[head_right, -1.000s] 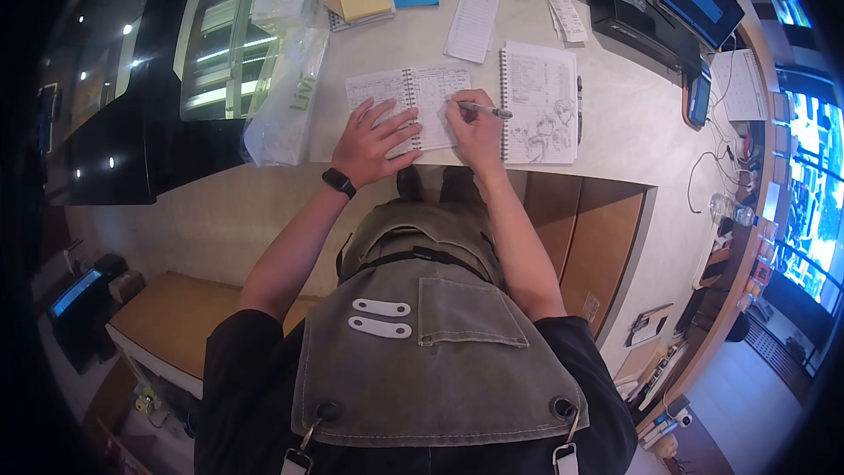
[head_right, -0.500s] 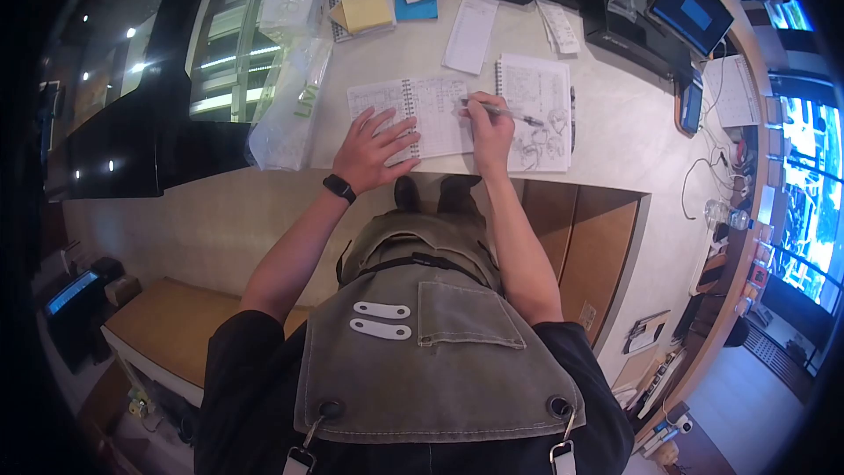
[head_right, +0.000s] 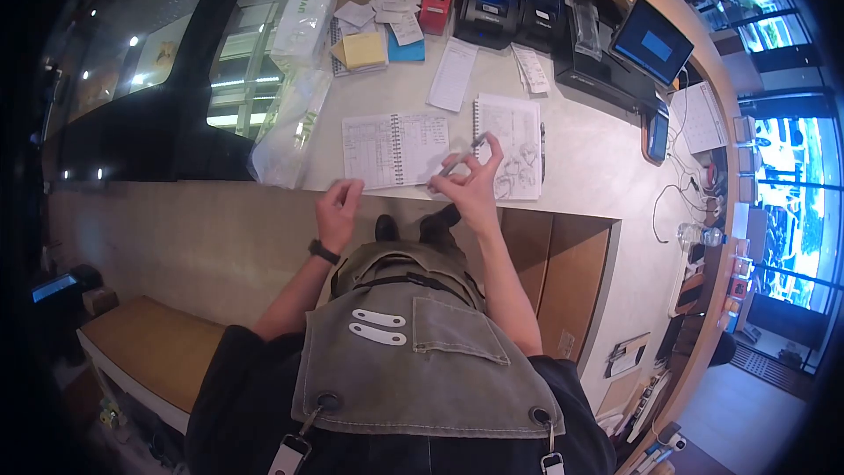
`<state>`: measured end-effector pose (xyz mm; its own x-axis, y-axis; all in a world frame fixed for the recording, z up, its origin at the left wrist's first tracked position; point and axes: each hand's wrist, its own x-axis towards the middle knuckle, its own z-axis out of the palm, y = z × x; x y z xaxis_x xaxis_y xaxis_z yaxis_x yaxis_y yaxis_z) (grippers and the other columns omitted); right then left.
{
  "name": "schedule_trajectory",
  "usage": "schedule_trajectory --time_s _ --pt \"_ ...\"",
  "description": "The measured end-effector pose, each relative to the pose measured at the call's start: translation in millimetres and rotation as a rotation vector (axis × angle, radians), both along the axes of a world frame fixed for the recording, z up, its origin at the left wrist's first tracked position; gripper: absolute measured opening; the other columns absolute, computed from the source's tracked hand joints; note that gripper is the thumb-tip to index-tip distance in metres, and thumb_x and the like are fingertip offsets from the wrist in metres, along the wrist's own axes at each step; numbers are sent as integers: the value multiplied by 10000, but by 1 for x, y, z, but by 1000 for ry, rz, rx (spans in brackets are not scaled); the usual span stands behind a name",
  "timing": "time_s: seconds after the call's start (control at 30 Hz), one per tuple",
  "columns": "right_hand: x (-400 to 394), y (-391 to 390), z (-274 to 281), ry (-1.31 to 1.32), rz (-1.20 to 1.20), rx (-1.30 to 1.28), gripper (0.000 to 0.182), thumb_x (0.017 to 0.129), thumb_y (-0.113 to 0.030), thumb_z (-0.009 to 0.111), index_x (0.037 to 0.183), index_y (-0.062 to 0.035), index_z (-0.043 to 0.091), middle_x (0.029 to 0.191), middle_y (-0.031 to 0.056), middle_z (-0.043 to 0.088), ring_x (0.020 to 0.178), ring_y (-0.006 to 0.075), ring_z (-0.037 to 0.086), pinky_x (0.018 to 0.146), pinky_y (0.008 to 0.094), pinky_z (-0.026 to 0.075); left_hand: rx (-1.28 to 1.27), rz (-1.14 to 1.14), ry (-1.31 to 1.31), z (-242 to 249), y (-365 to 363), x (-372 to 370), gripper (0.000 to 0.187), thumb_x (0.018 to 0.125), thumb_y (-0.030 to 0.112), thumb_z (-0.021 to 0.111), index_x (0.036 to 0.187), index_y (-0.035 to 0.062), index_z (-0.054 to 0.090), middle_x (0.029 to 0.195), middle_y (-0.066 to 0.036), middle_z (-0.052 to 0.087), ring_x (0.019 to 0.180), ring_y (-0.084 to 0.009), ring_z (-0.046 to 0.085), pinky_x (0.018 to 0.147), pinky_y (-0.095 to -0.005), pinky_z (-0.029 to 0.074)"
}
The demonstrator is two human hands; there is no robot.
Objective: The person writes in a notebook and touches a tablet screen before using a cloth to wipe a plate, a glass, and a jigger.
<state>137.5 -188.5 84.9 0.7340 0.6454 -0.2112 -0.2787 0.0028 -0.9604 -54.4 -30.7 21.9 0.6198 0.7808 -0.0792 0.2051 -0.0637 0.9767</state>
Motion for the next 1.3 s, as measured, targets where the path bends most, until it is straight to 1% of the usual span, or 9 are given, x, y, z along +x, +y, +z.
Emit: schedule_trajectory --time_s 0.1,0.2,0.4,0.43,0.6,0.73,0.83,0.97,1.3 --pt "-7 -4 -5 50 49 -10 1048 802 122 716 1510 -166 0 1103 174 538 736 217 698 658 297 605 -523 2 84 -16 -7 -17 490 1002 474 596 839 21 691 647 -26 615 462 -85 528 460 -217 415" --pt "-8 -7 0 -34 198 -135 992 807 85 738 1491 -143 57 1108 181 565 727 203 694 649 284 592 -802 65 164 -21 -5 -19 598 957 600 586 914 9 669 646 -22 598 509 -100 562 468 -236 438" --pt "0 18 -7 -338 357 -384 658 832 -83 777 1352 -21 379 970 159 695 704 202 707 641 310 558 -757 72 288 -24 11 -5 606 926 599 633 945 -7 632 762 -94 652 600 -171 667 552 -271 549" --pt "2 24 -14 -482 319 -372 510 850 -162 756 1240 22 485 924 174 710 721 291 711 673 379 561 -729 86 233 -23 7 -3 565 935 557 644 944 -7 630 769 -97 655 621 -176 676 562 -275 556" --pt "-5 39 -43 -694 361 -508 378 848 -128 692 1171 -5 540 760 189 679 773 366 686 708 424 543 -440 94 28 -22 -6 -23 367 978 355 668 987 -9 616 840 -110 681 684 -182 698 569 -283 566" --pt "-20 44 -51 -681 450 -463 359 852 -135 649 1172 0 557 847 212 693 834 391 683 758 457 537 -85 -100 -122 7 -11 -3 215 984 183 642 1082 1 582 1156 -162 651 1034 -245 670 904 -380 544" --pt "-20 41 -52 -654 554 -369 358 874 -163 621 1184 11 573 944 242 696 913 431 667 816 484 526 447 -391 -199 34 -13 31 404 982 261 623 1293 22 530 1458 -214 471 1366 -340 456 1154 -493 332" --pt "-10 6 -60 -687 520 -346 319 906 -163 624 1169 18 623 950 213 708 902 396 681 810 455 532 747 -739 195 10 -6 50 671 994 505 506 1529 120 382 1628 -104 297 1506 -368 227 1229 -552 113" --pt "-16 -75 -13 -461 304 -500 300 938 -164 659 1181 9 632 895 165 700 849 298 691 762 377 536 1010 -623 406 -1 62 91 487 966 372 565 1378 113 542 1587 -73 374 1505 -334 249 1224 -583 122"
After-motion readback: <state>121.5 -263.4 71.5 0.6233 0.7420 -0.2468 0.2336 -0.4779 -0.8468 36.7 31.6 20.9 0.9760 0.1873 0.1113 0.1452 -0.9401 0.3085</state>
